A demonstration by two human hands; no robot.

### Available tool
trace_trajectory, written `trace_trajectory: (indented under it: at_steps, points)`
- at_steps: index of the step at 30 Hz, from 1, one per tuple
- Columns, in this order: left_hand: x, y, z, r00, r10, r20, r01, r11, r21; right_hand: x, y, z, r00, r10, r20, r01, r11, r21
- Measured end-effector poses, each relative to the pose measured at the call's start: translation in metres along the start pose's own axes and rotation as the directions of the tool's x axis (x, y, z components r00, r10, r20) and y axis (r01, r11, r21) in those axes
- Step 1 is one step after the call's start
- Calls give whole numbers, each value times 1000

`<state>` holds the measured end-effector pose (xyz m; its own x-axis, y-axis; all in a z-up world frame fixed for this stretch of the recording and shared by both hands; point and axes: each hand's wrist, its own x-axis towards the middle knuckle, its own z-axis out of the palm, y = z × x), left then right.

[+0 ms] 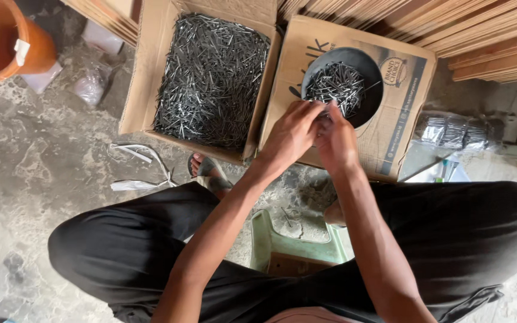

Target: The person sits on a low stool and transfers metal nails from a large cardboard box into a smaller black bowl. They repeatedly scoop nails with their hands and place them into the bowl, which rests on another cardboard box.

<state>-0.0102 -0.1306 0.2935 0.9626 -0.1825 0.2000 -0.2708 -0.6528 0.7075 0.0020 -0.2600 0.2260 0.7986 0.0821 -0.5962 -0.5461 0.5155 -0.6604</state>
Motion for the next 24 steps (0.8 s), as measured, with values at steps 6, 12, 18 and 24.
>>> trace_trajectory:
  at_steps: [6, 12, 18, 24]
  points:
    - [18, -14, -38, 976, -195, -101, 156, 939, -308, -38, -67, 48, 998, 52, -20, -41, 932, 359]
    - [-9, -136, -20, 797, -594, -111, 537, 780, -321, -43, -91, 47, 979, 154, 134, -203, 776, 598]
    - [-100, -252, 58, 604, -797, -8, 780, 593, -198, -44, -88, 51, 967, 200, 155, -244, 574, 782]
    - [-120, -268, 73, 687, -721, 89, 718, 692, 72, -37, -72, 47, 999, -2, 43, 11, 977, -213]
